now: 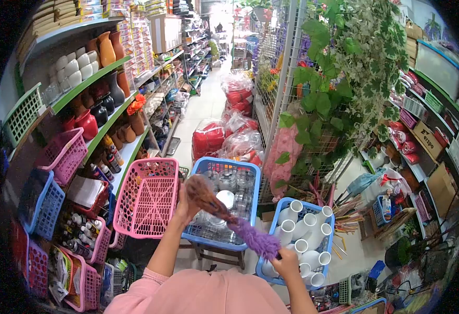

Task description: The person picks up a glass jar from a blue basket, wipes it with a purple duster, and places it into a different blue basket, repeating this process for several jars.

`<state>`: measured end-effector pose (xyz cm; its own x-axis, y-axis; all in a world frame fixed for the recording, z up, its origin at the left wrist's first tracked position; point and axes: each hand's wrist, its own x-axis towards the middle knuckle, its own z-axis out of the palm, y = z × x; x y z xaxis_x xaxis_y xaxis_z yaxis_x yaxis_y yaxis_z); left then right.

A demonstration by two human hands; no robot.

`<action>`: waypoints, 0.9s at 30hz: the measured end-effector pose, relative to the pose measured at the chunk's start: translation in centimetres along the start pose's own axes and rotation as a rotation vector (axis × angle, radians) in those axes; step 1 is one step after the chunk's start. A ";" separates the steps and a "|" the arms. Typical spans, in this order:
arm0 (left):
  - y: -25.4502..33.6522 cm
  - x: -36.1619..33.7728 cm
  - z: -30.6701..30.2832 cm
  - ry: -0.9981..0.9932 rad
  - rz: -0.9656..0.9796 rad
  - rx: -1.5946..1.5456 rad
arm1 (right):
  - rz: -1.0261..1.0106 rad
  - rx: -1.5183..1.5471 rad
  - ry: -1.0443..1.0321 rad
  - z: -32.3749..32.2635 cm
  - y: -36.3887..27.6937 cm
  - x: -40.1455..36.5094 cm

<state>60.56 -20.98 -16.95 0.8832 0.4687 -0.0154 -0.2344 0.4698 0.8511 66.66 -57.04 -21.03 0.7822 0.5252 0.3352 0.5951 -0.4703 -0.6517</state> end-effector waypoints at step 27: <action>-1.5 0.1 0.1 -0.137 -0.073 0.103 | 0.105 -0.195 0.094 -3.1 0.9 -1.1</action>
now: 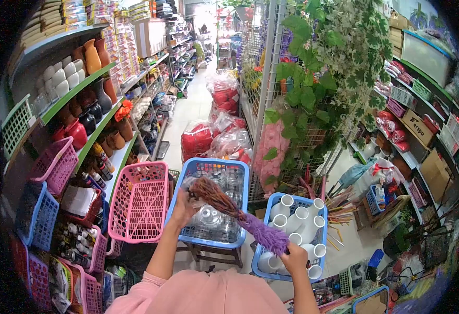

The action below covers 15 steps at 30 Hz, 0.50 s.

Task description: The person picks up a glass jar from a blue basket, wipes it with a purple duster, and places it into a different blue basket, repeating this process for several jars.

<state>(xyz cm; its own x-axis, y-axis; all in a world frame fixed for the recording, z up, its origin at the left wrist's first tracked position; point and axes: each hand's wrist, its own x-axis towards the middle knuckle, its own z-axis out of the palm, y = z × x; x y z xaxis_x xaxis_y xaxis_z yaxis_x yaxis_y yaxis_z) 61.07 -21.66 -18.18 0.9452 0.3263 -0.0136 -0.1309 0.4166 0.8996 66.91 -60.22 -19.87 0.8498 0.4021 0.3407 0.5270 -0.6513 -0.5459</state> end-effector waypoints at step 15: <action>-1.3 -0.7 -1.7 0.131 0.092 -0.014 | -0.194 0.091 -0.065 1.1 0.1 -1.1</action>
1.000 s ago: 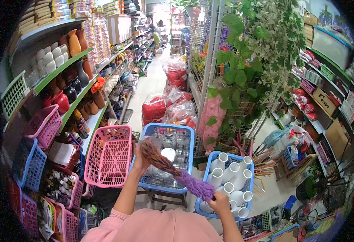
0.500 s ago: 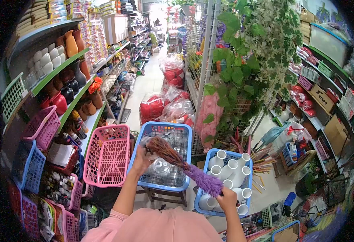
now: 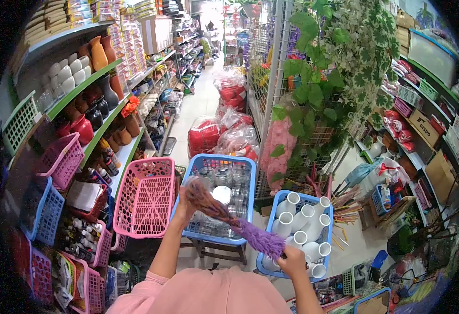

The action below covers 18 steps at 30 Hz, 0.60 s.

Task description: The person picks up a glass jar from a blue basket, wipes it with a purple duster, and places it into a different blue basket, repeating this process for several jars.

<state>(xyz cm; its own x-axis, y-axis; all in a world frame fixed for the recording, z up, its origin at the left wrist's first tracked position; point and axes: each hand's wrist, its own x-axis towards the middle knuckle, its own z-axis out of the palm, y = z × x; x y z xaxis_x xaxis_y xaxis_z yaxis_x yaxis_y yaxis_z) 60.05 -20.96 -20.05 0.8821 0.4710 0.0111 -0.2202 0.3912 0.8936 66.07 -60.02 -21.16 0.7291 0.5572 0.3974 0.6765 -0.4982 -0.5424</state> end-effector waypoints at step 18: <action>0.4 -0.5 0.2 -0.049 -0.002 -0.020 | 0.141 -0.083 0.081 -1.3 -1.7 1.2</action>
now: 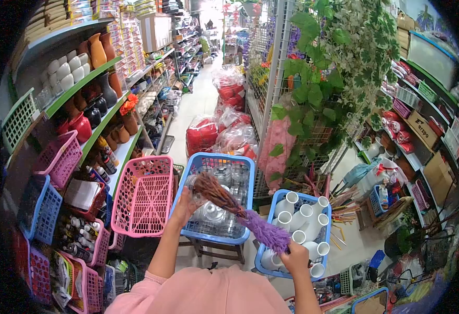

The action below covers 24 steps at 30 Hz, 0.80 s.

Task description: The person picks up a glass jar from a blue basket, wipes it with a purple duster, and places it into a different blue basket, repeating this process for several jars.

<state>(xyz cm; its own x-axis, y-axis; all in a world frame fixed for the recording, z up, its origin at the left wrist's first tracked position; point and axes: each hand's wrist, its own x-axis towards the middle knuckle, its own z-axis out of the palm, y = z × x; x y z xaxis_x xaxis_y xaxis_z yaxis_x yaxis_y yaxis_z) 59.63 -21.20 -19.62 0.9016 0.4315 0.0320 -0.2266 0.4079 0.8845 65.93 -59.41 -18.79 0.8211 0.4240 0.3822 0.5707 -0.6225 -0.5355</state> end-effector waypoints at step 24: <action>1.8 0.4 0.1 0.123 -0.023 0.120 | 0.156 0.259 0.105 1.7 1.2 0.2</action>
<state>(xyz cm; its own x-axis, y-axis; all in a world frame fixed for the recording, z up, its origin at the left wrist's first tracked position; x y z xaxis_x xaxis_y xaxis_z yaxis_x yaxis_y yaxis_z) 59.64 -20.36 -17.91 0.8525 0.5212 -0.0396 -0.1542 0.3232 0.9337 66.79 -58.96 -20.66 0.9010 0.2577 0.3490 0.4328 -0.4808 -0.7625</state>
